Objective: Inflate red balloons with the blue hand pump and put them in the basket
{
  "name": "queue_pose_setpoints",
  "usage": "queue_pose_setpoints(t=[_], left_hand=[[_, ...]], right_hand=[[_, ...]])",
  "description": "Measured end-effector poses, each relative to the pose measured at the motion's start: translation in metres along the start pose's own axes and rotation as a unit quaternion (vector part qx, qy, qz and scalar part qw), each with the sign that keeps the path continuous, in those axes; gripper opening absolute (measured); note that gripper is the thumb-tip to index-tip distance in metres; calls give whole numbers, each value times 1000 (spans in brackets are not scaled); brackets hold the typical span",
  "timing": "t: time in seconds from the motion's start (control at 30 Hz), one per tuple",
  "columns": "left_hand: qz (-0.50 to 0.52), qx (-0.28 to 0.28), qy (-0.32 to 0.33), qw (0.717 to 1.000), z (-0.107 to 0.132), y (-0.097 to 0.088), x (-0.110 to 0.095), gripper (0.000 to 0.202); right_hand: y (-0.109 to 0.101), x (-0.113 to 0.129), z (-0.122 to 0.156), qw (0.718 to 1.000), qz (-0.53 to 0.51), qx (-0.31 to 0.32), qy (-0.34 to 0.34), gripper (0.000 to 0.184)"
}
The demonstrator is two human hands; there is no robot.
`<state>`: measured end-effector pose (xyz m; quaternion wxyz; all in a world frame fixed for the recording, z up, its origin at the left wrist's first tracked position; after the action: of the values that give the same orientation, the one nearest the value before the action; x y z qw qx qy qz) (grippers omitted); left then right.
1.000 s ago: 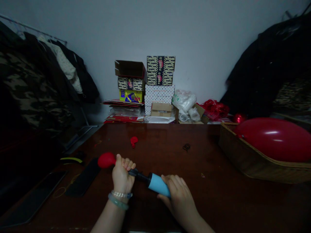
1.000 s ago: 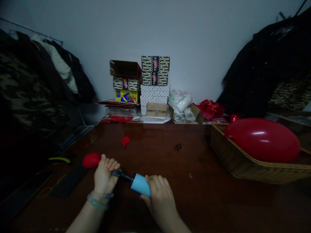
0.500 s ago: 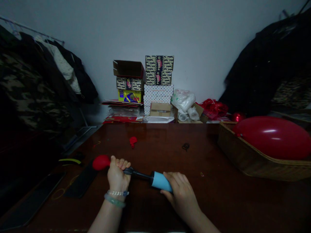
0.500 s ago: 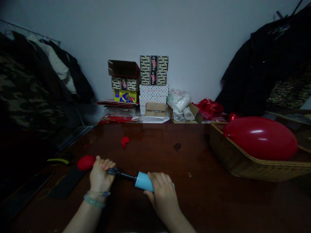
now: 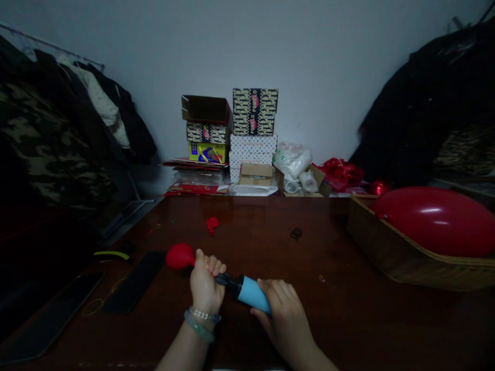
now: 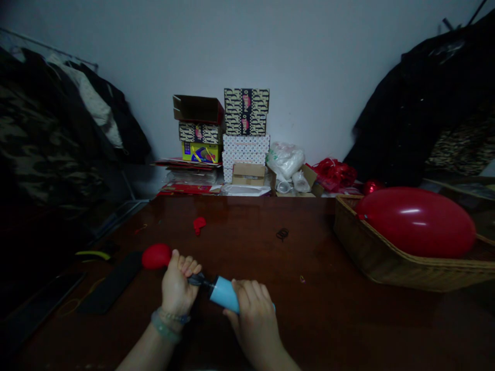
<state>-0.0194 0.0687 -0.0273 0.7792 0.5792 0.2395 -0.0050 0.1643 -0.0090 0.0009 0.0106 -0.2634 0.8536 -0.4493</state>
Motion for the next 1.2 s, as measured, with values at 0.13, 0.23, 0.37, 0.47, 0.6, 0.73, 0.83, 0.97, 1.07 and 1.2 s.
queue_pose_setpoints(t=[0.13,0.23,0.37,0.47,0.6,0.73,0.83,0.97,1.07,1.2], left_hand=[[-5,4,2,1000,1,2,0,49],[-9,8,1,1000,-1,5,-4,48],[-8,17,13,1000,-7,10,-19,49],[-7,19,23,1000,-12,11,-33,51],[4,13,35,999,-18,11,-48,52],[13,-1,37,999,-20,7,-49,49],[17,-8,32,999,-20,2,-41,47],[17,-8,16,1000,-16,-1,-26,48],[9,-4,7,1000,-11,-1,-14,49],[6,0,-8,1000,-5,-1,-2,50]], right_hand=[[3,0,1,1000,-1,5,-3,55],[3,1,1,1000,2,3,-12,56],[2,1,0,1000,6,5,-28,54],[-1,0,-2,999,13,4,-39,54],[-1,-7,-4,999,4,14,-42,54],[1,-12,-4,999,5,17,-37,57],[3,-14,-3,999,9,22,-21,56],[3,-10,-2,1000,8,30,-4,56],[3,-6,-1,1000,11,27,-1,56],[6,-2,0,999,22,31,5,59]])
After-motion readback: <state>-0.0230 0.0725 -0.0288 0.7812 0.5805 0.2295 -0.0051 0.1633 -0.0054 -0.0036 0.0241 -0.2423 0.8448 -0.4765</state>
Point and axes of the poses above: each hand's wrist, its own z-axis away from the middle knuckle, its own y-axis out of the palm, x = y × z, the point moved 9 cm from there along -z, towards the middle knuckle, and after that the axes turned 9 degrees about z, right-handed, at the moved point
